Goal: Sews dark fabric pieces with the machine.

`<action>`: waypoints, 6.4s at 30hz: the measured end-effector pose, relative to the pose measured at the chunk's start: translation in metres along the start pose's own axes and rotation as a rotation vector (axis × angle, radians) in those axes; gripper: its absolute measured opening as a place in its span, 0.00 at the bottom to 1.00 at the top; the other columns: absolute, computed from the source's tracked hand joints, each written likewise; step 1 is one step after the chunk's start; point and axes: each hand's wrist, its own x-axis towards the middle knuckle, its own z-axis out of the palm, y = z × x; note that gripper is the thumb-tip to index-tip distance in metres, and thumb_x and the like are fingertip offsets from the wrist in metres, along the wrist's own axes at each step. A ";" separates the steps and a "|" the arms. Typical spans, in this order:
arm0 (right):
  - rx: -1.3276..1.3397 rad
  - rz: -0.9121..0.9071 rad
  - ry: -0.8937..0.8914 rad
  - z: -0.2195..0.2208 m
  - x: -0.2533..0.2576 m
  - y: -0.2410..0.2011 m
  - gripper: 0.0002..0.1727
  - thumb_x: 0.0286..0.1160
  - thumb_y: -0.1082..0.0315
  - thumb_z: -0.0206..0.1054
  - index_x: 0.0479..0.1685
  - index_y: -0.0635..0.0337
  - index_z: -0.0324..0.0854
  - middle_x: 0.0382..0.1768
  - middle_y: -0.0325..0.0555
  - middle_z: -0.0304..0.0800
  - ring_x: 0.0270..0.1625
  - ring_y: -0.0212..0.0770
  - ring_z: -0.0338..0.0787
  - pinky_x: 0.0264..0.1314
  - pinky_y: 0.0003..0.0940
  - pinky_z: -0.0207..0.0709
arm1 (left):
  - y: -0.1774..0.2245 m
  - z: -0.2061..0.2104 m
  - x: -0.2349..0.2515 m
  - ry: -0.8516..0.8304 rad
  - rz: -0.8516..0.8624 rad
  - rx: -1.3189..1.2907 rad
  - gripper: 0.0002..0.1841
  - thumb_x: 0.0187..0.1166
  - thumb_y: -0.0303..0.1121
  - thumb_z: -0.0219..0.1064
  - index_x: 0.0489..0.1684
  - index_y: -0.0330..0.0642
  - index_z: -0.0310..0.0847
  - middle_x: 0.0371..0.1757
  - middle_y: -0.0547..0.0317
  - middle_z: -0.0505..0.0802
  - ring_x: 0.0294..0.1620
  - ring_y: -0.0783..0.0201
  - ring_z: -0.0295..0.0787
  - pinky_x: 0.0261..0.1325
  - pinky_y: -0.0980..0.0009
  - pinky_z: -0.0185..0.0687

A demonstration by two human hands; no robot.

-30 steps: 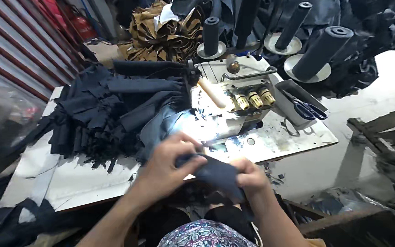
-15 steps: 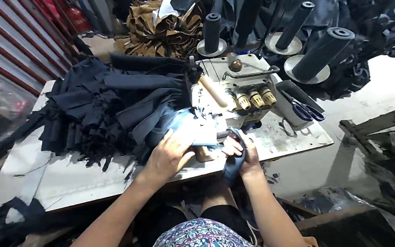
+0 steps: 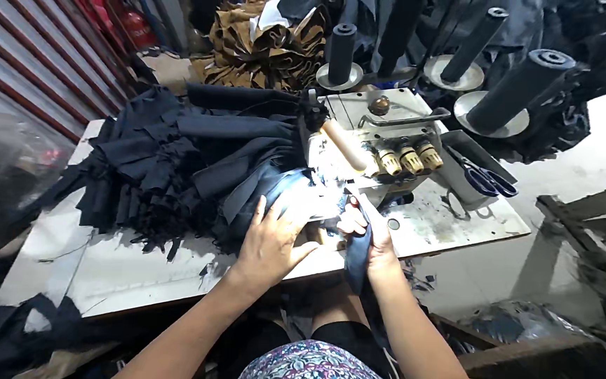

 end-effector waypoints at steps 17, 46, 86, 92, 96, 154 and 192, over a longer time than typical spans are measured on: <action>-0.581 0.058 -0.559 0.037 -0.051 0.004 0.14 0.88 0.53 0.59 0.54 0.42 0.90 0.44 0.20 0.93 0.44 0.15 0.88 0.49 0.18 0.83 | 0.034 -0.051 0.001 0.113 -0.080 -0.641 0.17 0.77 0.48 0.70 0.23 0.48 0.87 0.52 0.63 0.92 0.61 0.68 0.87 0.60 0.66 0.86; 0.040 -0.061 0.142 0.003 -0.002 -0.005 0.26 0.95 0.54 0.40 0.47 0.57 0.83 0.16 0.31 0.75 0.14 0.24 0.76 0.22 0.16 0.77 | 0.002 0.007 0.023 0.017 0.028 -0.109 0.24 0.81 0.49 0.63 0.62 0.40 0.89 0.73 0.49 0.88 0.82 0.49 0.77 0.86 0.48 0.66; 0.280 -0.099 0.031 -0.009 -0.007 -0.003 0.24 0.93 0.52 0.44 0.37 0.53 0.82 0.14 0.30 0.75 0.17 0.26 0.80 0.25 0.19 0.77 | 0.022 0.010 0.016 0.037 -0.011 -0.032 0.28 0.79 0.51 0.67 0.63 0.33 0.86 0.74 0.41 0.86 0.81 0.44 0.77 0.85 0.50 0.69; 0.166 -0.100 0.091 -0.003 -0.010 -0.005 0.27 0.95 0.51 0.37 0.37 0.52 0.80 0.15 0.30 0.74 0.17 0.26 0.79 0.25 0.19 0.78 | 0.016 0.010 0.036 -0.028 -0.042 -0.081 0.41 0.77 0.63 0.62 0.73 0.31 0.80 0.80 0.36 0.80 0.87 0.39 0.67 0.88 0.42 0.58; 0.166 -0.073 0.153 0.001 -0.015 -0.001 0.28 0.96 0.52 0.37 0.35 0.54 0.79 0.14 0.32 0.74 0.16 0.27 0.79 0.24 0.20 0.79 | 0.001 0.002 0.043 -0.152 0.002 -0.038 0.44 0.82 0.68 0.50 0.79 0.35 0.76 0.85 0.37 0.75 0.91 0.38 0.60 0.89 0.39 0.53; -0.283 -0.100 -0.502 0.005 -0.039 -0.030 0.18 0.78 0.44 0.66 0.27 0.42 0.90 0.18 0.21 0.86 0.23 0.19 0.85 0.33 0.19 0.81 | -0.046 -0.100 0.021 0.212 -0.248 0.066 0.11 0.83 0.30 0.66 0.48 0.28 0.86 0.67 0.32 0.86 0.76 0.29 0.75 0.79 0.26 0.57; -0.545 0.026 -0.064 0.013 -0.036 0.008 0.13 0.81 0.58 0.57 0.28 0.46 0.82 0.15 0.26 0.81 0.19 0.23 0.81 0.29 0.21 0.79 | 0.007 -0.027 0.029 -0.103 -0.106 -0.372 0.36 0.85 0.67 0.43 0.63 0.51 0.90 0.80 0.56 0.82 0.89 0.51 0.66 0.90 0.35 0.48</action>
